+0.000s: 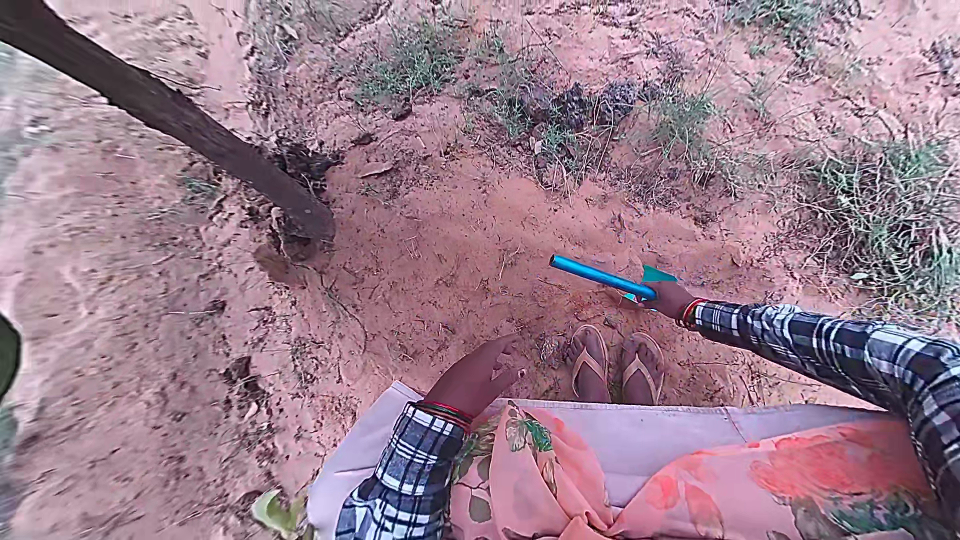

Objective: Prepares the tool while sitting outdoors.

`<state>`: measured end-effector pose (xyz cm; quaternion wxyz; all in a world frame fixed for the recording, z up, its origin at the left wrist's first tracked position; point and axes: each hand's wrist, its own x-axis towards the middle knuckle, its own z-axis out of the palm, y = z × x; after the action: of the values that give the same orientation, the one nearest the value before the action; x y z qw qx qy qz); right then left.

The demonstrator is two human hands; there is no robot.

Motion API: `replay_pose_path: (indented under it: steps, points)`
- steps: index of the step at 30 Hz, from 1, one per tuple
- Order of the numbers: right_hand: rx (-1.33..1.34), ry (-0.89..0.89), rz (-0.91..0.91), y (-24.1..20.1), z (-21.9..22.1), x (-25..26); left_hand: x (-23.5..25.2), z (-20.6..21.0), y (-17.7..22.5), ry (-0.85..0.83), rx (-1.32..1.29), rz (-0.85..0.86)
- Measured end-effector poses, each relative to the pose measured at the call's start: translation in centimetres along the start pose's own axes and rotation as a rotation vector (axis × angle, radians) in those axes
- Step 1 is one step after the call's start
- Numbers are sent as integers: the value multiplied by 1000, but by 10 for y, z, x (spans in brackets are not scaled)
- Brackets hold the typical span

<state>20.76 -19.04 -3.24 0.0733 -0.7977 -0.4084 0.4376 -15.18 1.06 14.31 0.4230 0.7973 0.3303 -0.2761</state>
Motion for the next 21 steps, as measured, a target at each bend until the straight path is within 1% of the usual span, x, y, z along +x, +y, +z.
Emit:
replay_pose_path:
  steps: [2, 3, 4, 7, 8, 9, 11, 13, 15, 18, 21]
  points:
    - [12, -16, -96, -31, 0, -2, -1, -3, -1, 26, -19, -21]
    - [19, -39, -151, -48, 0, -5, -3, -5, -2, 88, -50, -19]
    - [13, -73, -208, -66, 1, -10, -5, -6, -5, 206, -104, 6]
    - [-64, -184, -354, -114, 1, -26, -7, -8, -11, 707, -355, 181]
    - [-74, -206, -372, -125, 4, -28, -8, -11, -14, 808, -406, 202]
    - [-68, -220, -360, -131, 8, -30, -9, -14, -17, 858, -427, 190]
    - [-34, -219, -304, -131, 15, -28, -11, -17, -22, 836, -462, 124]
    - [-8, -189, -236, -121, 20, -26, -12, -17, -27, 758, -456, 106]
    - [0, -138, -186, -104, 15, -25, -13, -13, -29, 662, -391, 103]
    - [-20, -11, -101, -77, -11, -30, -11, -10, -31, 445, -224, 110]
    - [-68, 124, 41, -42, -36, -36, -6, -10, -25, 149, -91, 71]
